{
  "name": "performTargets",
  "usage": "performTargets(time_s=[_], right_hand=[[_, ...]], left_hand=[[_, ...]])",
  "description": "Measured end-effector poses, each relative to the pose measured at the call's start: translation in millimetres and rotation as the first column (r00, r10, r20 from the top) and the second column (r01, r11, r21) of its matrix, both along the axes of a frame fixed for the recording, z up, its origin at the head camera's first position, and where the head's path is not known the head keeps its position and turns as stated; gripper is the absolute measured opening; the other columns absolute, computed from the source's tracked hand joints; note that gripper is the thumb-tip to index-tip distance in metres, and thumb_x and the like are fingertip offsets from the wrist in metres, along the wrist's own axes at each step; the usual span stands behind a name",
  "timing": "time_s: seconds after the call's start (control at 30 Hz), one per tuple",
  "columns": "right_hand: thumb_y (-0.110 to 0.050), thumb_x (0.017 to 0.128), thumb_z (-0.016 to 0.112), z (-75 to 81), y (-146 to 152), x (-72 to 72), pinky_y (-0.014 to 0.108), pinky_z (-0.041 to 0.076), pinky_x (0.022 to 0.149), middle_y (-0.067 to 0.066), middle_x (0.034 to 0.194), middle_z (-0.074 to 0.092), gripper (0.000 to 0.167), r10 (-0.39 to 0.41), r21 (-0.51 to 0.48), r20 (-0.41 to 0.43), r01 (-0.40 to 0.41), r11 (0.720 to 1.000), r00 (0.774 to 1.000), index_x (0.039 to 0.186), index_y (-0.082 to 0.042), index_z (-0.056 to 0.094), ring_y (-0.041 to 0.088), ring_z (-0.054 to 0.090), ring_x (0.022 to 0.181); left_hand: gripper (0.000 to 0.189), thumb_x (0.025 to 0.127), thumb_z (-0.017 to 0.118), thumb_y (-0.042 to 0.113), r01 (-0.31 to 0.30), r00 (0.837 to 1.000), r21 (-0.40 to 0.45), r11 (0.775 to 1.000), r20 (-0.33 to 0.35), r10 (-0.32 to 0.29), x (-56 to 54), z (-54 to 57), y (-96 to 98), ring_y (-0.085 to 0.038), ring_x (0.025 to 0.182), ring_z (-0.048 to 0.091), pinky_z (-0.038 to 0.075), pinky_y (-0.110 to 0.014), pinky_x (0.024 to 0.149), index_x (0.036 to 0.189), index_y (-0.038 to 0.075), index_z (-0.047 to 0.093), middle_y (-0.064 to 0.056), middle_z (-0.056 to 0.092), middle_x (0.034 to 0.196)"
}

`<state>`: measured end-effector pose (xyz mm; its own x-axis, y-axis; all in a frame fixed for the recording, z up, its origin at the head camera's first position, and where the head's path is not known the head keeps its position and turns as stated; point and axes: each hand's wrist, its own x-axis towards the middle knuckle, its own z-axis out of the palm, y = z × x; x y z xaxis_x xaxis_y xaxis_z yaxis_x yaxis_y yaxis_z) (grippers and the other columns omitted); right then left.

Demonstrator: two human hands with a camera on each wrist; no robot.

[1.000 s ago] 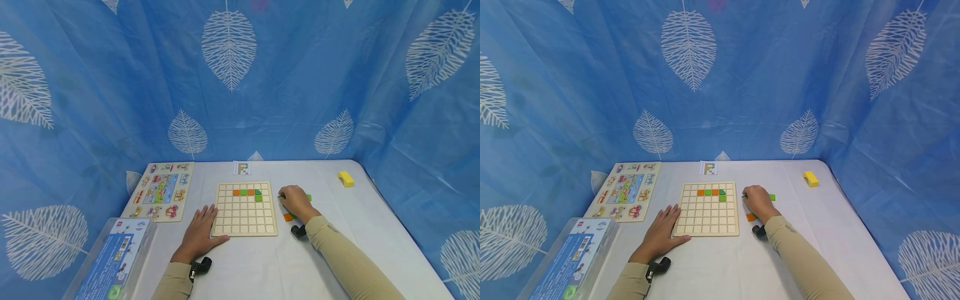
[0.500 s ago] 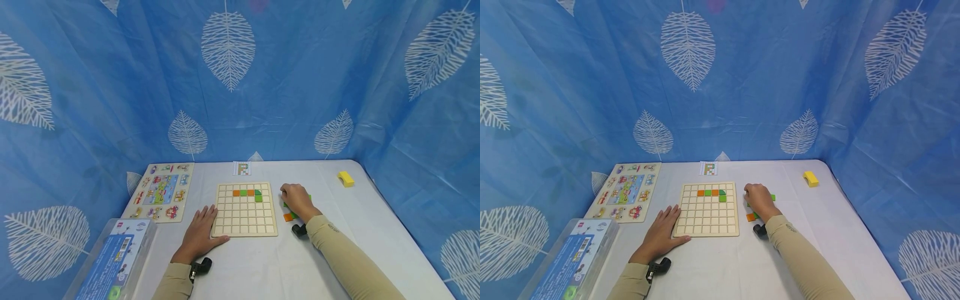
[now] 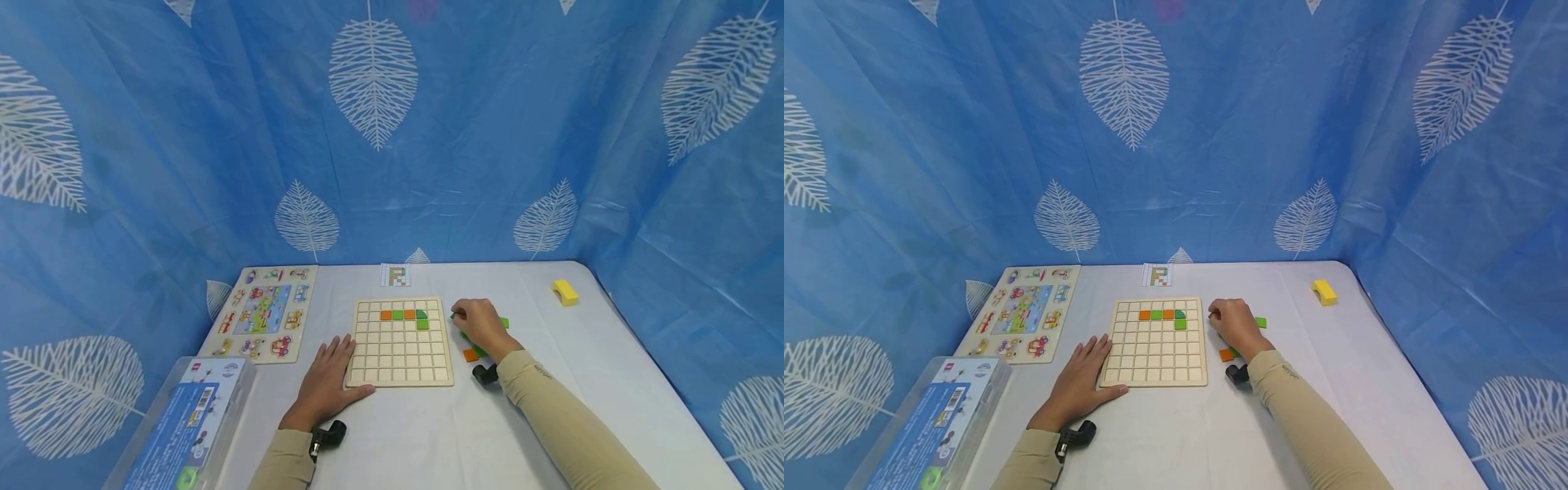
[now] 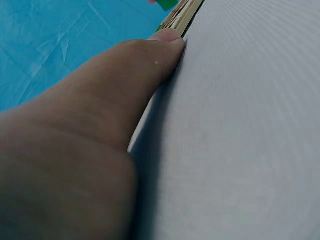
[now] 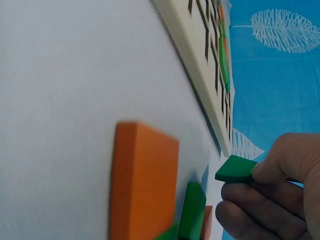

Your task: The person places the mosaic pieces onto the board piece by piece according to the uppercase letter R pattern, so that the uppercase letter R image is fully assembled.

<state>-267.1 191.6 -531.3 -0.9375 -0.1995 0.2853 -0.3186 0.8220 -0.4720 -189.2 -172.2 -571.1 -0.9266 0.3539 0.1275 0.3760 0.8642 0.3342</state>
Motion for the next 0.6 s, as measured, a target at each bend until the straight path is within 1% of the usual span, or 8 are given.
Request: performTargets(time_s=[0.23, 0.37, 0.5, 0.6], right_hand=[[-0.001, 0.093, 0.079, 2.6, -5.6, 2.2, 0.038, 0.062, 0.075, 0.005, 0.096, 0.076, 0.013, 0.01, -0.092, 0.074, -0.003, 0.996, 0.997, 0.106, -0.003, 0.08, 0.018, 0.07, 0.084], [-0.003, 0.094, 0.079, 3.4, -12.0, 2.9, 0.036, 0.061, 0.074, 0.003, 0.095, 0.075, 0.011, 0.022, -0.145, 0.091, -0.008, 0.989, 0.996, 0.104, -0.006, 0.08, 0.015, 0.07, 0.084], [-0.001, 0.094, 0.077, 3.4, -19.3, 3.1, 0.036, 0.061, 0.074, 0.001, 0.092, 0.074, 0.009, 0.062, -0.196, 0.08, -0.045, 0.98, 0.995, 0.1, -0.007, 0.08, 0.014, 0.07, 0.082], [-0.002, 0.093, 0.078, 4.8, -25.5, 4.4, 0.037, 0.061, 0.074, -0.001, 0.088, 0.073, 0.006, 0.095, -0.239, 0.1, -0.069, 0.969, 0.99, 0.098, -0.005, 0.079, 0.013, 0.069, 0.08]], left_hand=[[0.112, 0.083, 0.069, 0.079, 0.0, 1.0, -0.008, 1.0, 0.0, 0.0, -0.4, 0.3, 0.4, -0.035, 0.156, 0.025, 0.016, -0.051, 0.127, 0.161, 0.004, 0.042, -0.012, 0.035, 0.167], [0.112, 0.083, 0.069, 0.08, -0.003, 1.0, -0.006, 1.0, 0.003, 0.003, -0.6, 0.3, 0.2, -0.034, 0.156, 0.024, 0.015, -0.05, 0.127, 0.161, 0.004, 0.041, -0.012, 0.035, 0.168], [0.113, 0.083, 0.068, 0.08, -0.004, 1.0, -0.009, 1.0, 0.003, 0.005, -0.7, -0.3, 0.4, -0.034, 0.156, 0.024, 0.015, -0.05, 0.127, 0.161, 0.004, 0.041, -0.012, 0.035, 0.168], [0.113, 0.083, 0.068, 0.081, -0.004, 1.0, -0.013, 1.0, 0.001, 0.004, -0.5, -0.8, 0.8, -0.035, 0.156, 0.024, 0.015, -0.05, 0.127, 0.161, 0.004, 0.041, -0.012, 0.035, 0.168]])
